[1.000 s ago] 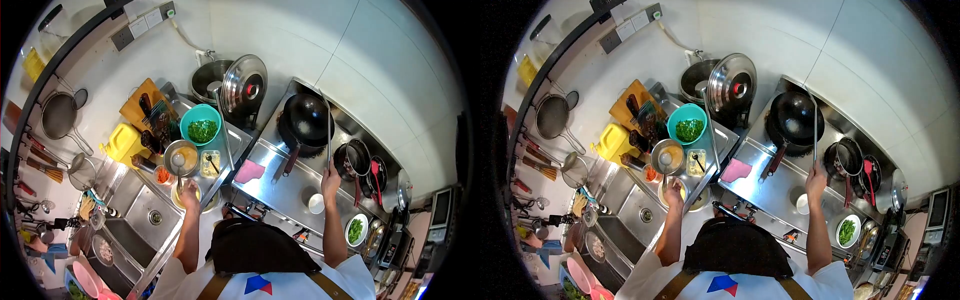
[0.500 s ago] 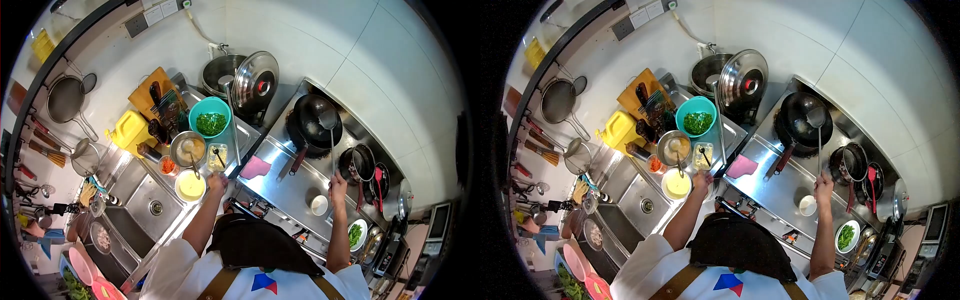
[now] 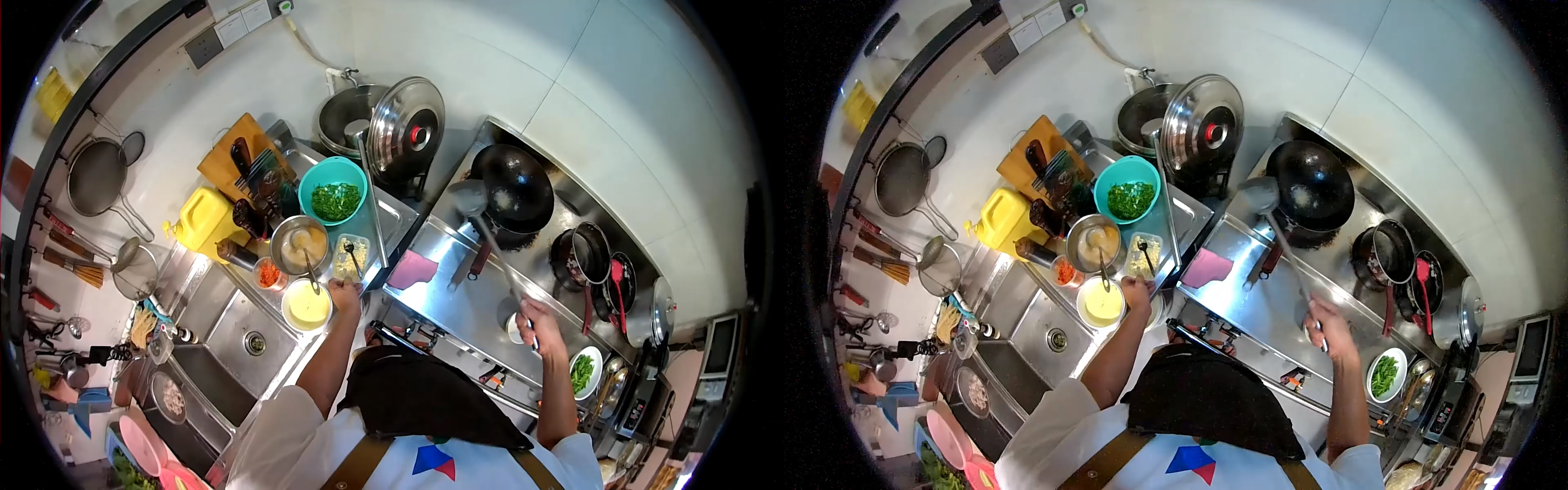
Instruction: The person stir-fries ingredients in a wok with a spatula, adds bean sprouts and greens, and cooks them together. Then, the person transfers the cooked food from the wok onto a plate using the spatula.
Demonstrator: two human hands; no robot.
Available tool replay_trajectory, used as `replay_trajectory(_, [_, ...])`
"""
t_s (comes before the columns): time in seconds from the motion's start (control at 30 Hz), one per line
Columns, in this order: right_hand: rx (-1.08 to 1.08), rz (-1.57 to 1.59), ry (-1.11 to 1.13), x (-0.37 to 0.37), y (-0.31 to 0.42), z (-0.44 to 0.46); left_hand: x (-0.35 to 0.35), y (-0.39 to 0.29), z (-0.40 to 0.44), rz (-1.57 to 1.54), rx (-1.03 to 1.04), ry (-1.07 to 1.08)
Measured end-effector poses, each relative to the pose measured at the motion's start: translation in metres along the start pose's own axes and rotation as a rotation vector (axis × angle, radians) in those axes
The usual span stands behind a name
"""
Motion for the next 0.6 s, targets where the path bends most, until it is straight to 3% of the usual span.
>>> replay_trajectory(0.2, [0.119,-0.375,0.238,0.065,-0.031,-0.014,-0.002,-0.011,-0.006,0.072,0.200,0.123])
replay_trajectory(0.3, [0.053,-0.625,0.367,0.092,-0.050,-0.001,-0.002,-0.014,-0.009,0.097,0.216,0.139])
replay_trajectory(0.43, [-0.616,-1.035,0.339,0.124,-0.051,0.015,-0.005,-0.009,-0.005,0.143,0.297,0.140])
replay_trajectory(0.6, [-0.563,-1.332,0.282,0.150,-0.035,0.011,-0.003,-0.009,-0.007,0.242,0.424,0.074])
Point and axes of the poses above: each hand's wrist, its own z-axis towards the middle knuckle, its own x-axis out of the palm, y = z × x, the point moved 6 cm from there along z, towards the middle knuckle, and after that the axes turned 7 degrees about -y, right-handed, at the moved point
